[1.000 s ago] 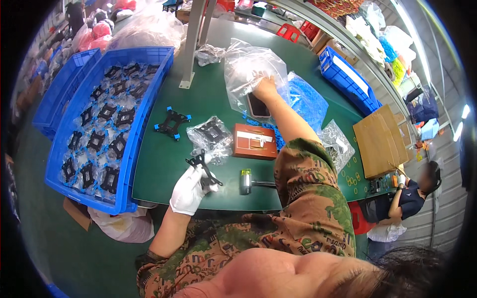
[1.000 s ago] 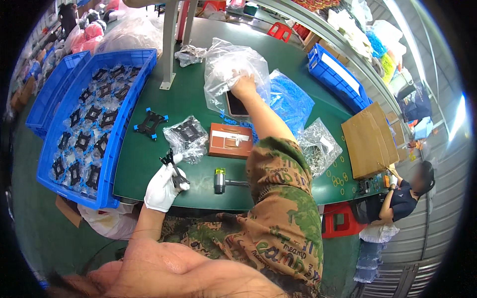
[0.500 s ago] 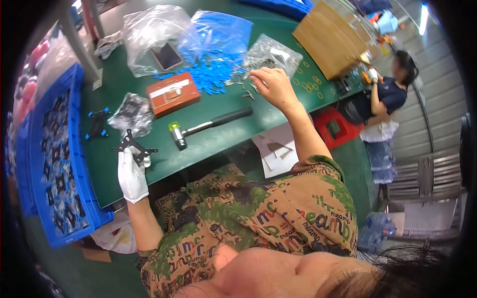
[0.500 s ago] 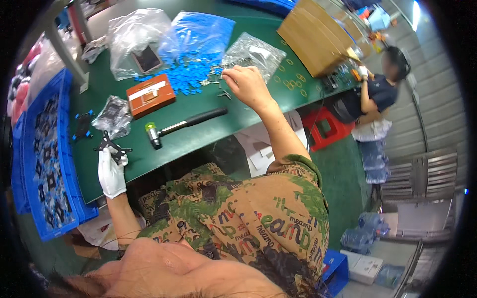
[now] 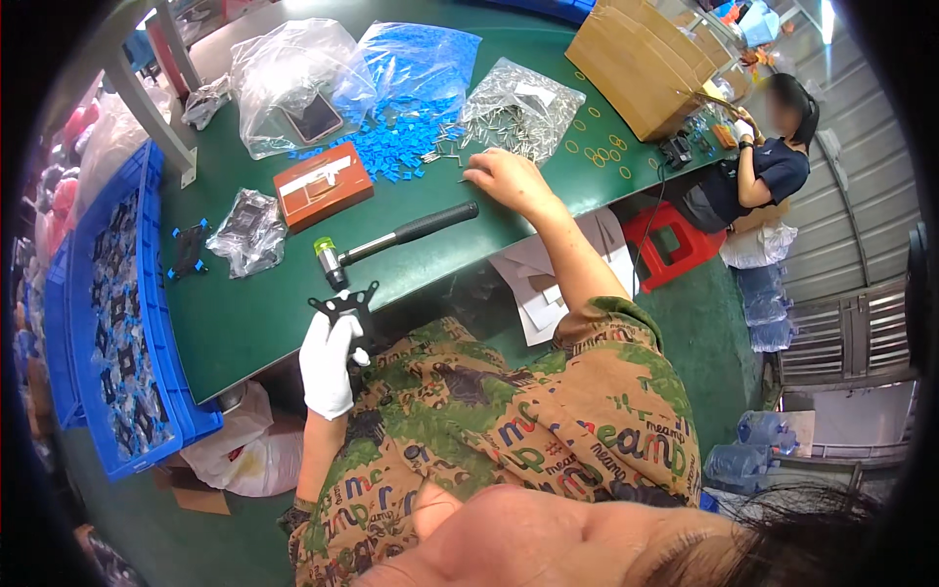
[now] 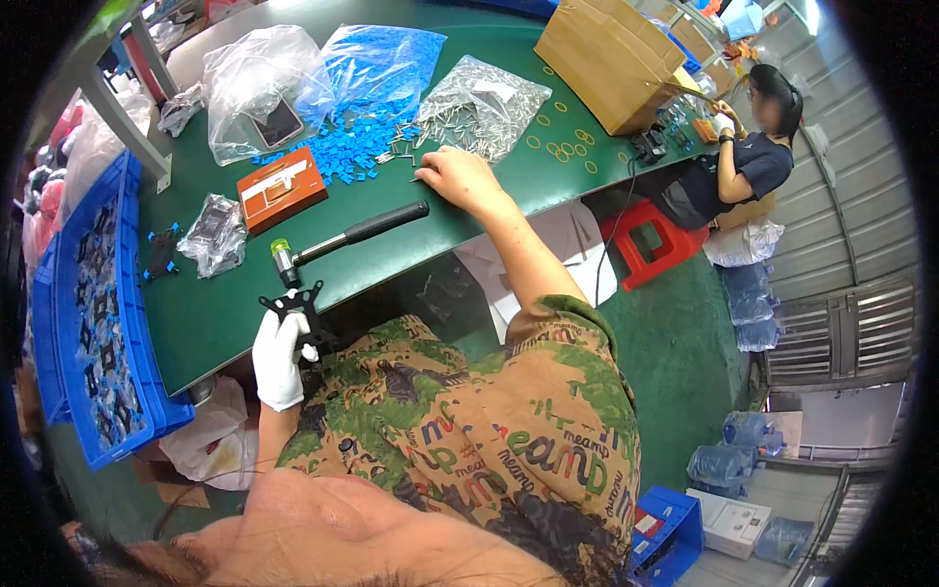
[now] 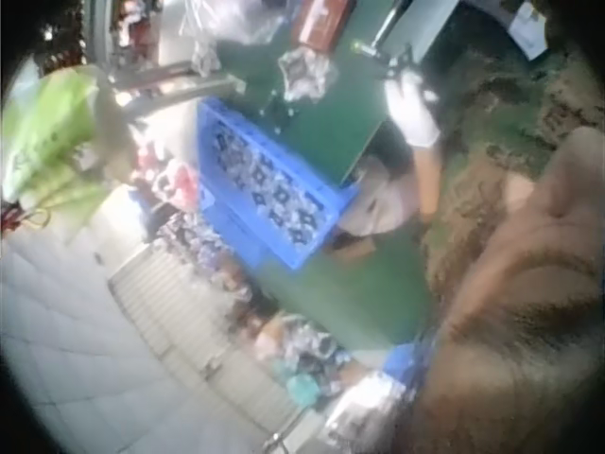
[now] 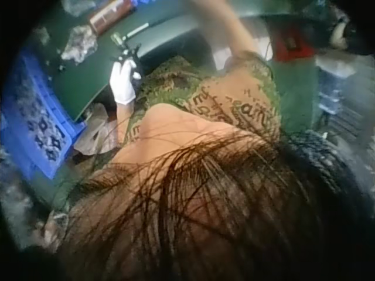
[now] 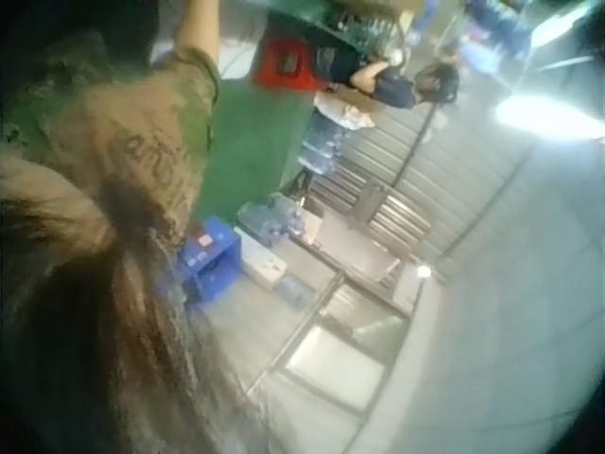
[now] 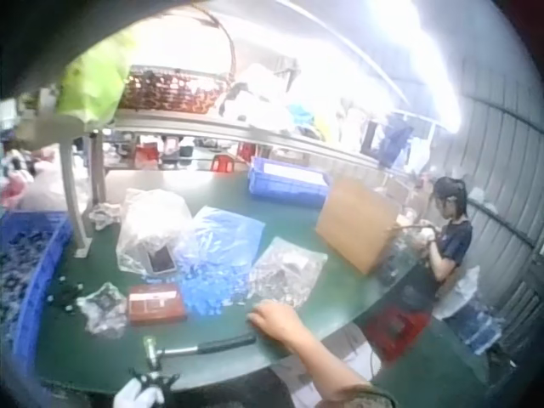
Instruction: The person assembles small electronic components at a factory workstation. They pick up black plastic frames from a blue bin, insert blue plastic pieces and metal pins into the frames, and use a hammer to secure the pins. The person then places the assembled units into a clear plastic bag.
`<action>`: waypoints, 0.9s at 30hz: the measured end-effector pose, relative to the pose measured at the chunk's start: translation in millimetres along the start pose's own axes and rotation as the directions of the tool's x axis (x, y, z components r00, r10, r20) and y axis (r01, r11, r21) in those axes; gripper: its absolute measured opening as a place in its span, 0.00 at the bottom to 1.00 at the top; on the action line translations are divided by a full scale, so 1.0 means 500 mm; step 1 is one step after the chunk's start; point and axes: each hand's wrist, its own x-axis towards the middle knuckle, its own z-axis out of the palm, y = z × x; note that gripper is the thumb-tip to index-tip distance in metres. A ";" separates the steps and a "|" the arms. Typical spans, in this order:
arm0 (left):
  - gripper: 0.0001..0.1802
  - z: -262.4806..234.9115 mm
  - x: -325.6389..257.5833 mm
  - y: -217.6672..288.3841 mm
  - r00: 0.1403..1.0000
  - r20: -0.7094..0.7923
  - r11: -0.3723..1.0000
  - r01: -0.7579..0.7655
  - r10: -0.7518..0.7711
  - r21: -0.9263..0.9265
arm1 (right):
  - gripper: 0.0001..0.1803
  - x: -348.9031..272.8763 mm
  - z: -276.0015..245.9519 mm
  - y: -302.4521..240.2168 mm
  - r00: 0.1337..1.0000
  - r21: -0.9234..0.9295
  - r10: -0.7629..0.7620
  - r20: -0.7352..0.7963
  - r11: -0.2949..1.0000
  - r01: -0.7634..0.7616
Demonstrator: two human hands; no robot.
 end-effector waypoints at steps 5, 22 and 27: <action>0.26 -0.010 0.005 -0.044 0.985 0.055 0.986 -0.166 0.166 0.009 | 0.12 0.016 0.019 -0.001 0.997 -0.120 -0.075 0.019 0.990 0.077; 0.17 -0.025 0.003 -0.071 0.996 0.090 1.000 -0.002 0.004 -0.026 | 0.07 -0.080 0.000 -0.258 0.954 0.751 -0.288 -0.087 0.610 0.253; 0.13 -0.018 -0.015 -0.052 0.982 0.071 0.879 -0.187 0.173 0.438 | 0.08 -0.139 0.055 -0.375 0.851 0.773 -0.516 -0.101 0.498 0.393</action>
